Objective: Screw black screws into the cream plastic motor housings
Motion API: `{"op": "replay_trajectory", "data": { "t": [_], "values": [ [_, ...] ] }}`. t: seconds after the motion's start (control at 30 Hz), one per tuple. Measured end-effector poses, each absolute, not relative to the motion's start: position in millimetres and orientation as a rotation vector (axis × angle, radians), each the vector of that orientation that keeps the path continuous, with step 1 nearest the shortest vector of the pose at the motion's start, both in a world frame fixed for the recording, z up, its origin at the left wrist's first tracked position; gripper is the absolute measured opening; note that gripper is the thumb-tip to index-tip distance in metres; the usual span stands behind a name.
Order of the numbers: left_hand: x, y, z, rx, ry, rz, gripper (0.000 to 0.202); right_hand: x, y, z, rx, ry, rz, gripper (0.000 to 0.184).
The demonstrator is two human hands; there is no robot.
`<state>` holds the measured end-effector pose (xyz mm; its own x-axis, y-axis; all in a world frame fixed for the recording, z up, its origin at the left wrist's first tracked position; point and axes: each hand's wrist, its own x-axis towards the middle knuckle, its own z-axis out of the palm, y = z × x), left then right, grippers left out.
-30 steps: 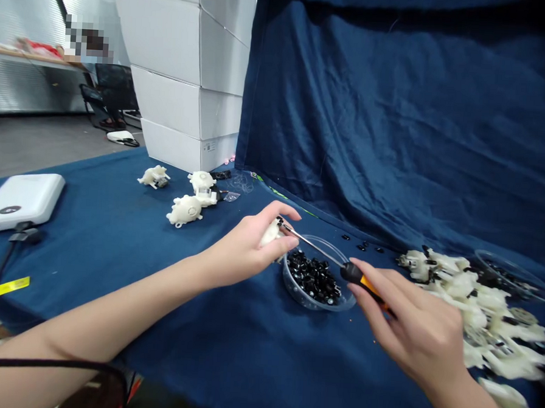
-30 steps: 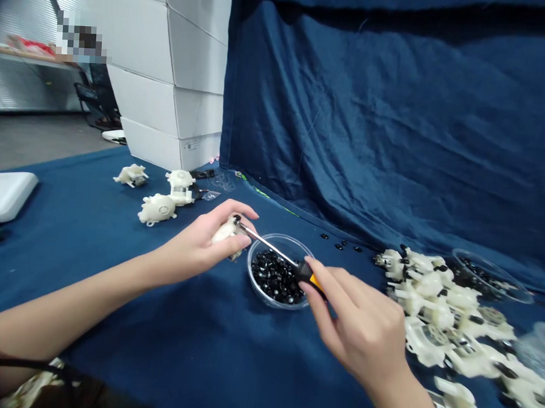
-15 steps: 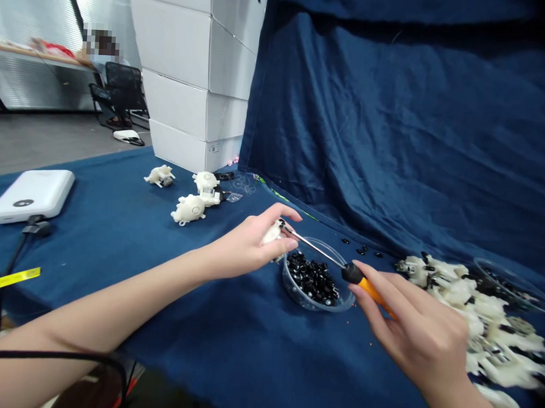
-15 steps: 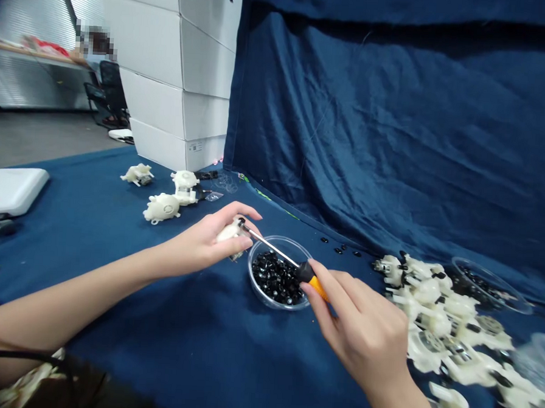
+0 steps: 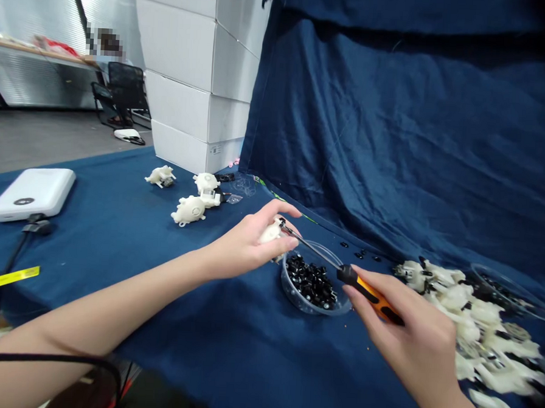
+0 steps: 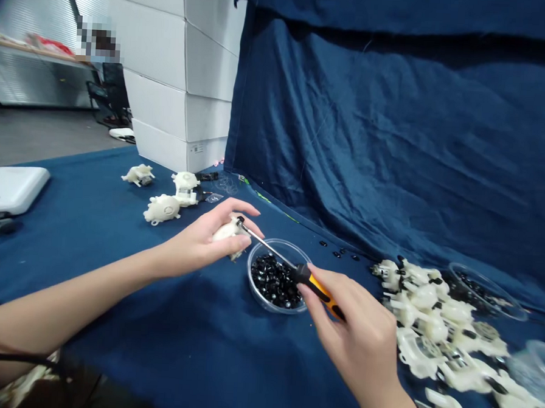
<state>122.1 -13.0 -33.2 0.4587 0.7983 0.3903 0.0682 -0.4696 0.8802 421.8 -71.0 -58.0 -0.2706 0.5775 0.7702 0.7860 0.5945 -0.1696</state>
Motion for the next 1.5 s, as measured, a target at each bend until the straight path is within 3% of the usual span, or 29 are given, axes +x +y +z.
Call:
{"op": "replay_trajectory", "data": {
  "t": [0.07, 0.13, 0.2, 0.33, 0.4, 0.47, 0.6, 0.67, 0.7, 0.77, 0.87, 0.93, 1.0, 1.1, 1.17, 1.2, 1.23, 1.3, 1.43, 1.5],
  "values": [
    [120.7, -13.8, -31.4, 1.894, 0.770, 1.046, 0.040, 424.4, -68.7, -59.2, -0.921, -2.081, -0.723, 0.034],
    [118.6, -13.6, -30.4, 1.995, 0.796, 0.996, 0.039, 425.5, -68.1, -58.2, -0.867, -2.140, -0.730, 0.036],
    [116.7, -12.4, -31.2, 2.094, 0.813, 0.958, 0.038, 425.3, -68.8, -55.5, -0.993, -2.142, -0.284, 0.019],
    [117.3, -10.1, -35.0, 2.168, 0.784, 0.966, 0.040, 422.8, -71.3, -49.5, -1.385, -1.855, 1.099, 0.053],
    [119.9, -10.1, -35.3, 2.092, 0.792, 1.011, 0.044, 421.4, -71.8, -48.9, -1.389, -1.769, 1.245, 0.048],
    [123.0, -11.1, -34.5, 1.957, 0.830, 1.033, 0.049, 420.6, -71.3, -51.5, -1.357, -1.851, 0.850, 0.044],
    [125.5, -14.6, -31.3, 1.832, 0.887, 0.998, 0.046, 422.1, -67.9, -64.3, -1.161, -2.031, -0.362, 0.026],
    [122.7, -15.1, -29.3, 1.911, 0.906, 0.992, 0.042, 422.6, -66.5, -69.1, -1.044, -2.085, -0.473, 0.032],
    [120.5, -14.8, -28.4, 1.981, 0.906, 0.981, 0.041, 422.3, -66.6, -69.6, -1.042, -2.089, -0.341, 0.030],
    [115.7, -13.2, -27.1, 2.143, 0.887, 0.956, 0.039, 420.2, -68.6, -66.0, -1.167, -2.036, 0.233, 0.030],
    [111.8, -11.0, -27.9, 2.321, 0.804, 0.993, 0.036, 416.2, -74.9, -54.0, -1.353, -1.777, 1.256, 0.053],
    [112.9, -11.3, -29.8, 2.319, 0.767, 1.056, 0.038, 415.2, -78.1, -48.2, -1.354, -1.667, 1.491, 0.055],
    [115.9, -13.4, -31.5, 2.196, 0.773, 1.096, 0.043, 416.4, -78.5, -48.0, -1.379, -1.707, 1.144, 0.050],
    [120.2, -17.8, -32.1, 2.006, 0.820, 1.068, 0.048, 421.1, -75.0, -57.5, -1.237, -1.893, 0.089, 0.026],
    [120.8, -19.7, -31.2, 2.031, 0.855, 1.036, 0.046, 423.8, -72.3, -65.3, -1.067, -1.977, -0.411, 0.031],
    [120.4, -20.0, -30.8, 2.082, 0.876, 1.026, 0.044, 424.3, -71.4, -68.0, -1.031, -1.998, -0.481, 0.036],
    [119.7, -19.7, -30.6, 2.144, 0.898, 1.025, 0.042, 424.2, -70.8, -69.4, -1.033, -2.007, -0.433, 0.035],
    [117.7, -18.0, -30.8, 2.260, 0.938, 1.037, 0.041, 422.4, -70.1, -67.7, -1.148, -1.981, -0.003, 0.023],
    [115.3, -13.6, -32.9, 2.356, 0.890, 1.026, 0.043, 416.4, -70.1, -55.3, -1.374, -1.721, 1.271, 0.056],
    [115.8, -13.2, -33.4, 2.286, 0.852, 1.050, 0.042, 414.5, -70.6, -52.6, -1.368, -1.661, 1.407, 0.054]
  ]
}}
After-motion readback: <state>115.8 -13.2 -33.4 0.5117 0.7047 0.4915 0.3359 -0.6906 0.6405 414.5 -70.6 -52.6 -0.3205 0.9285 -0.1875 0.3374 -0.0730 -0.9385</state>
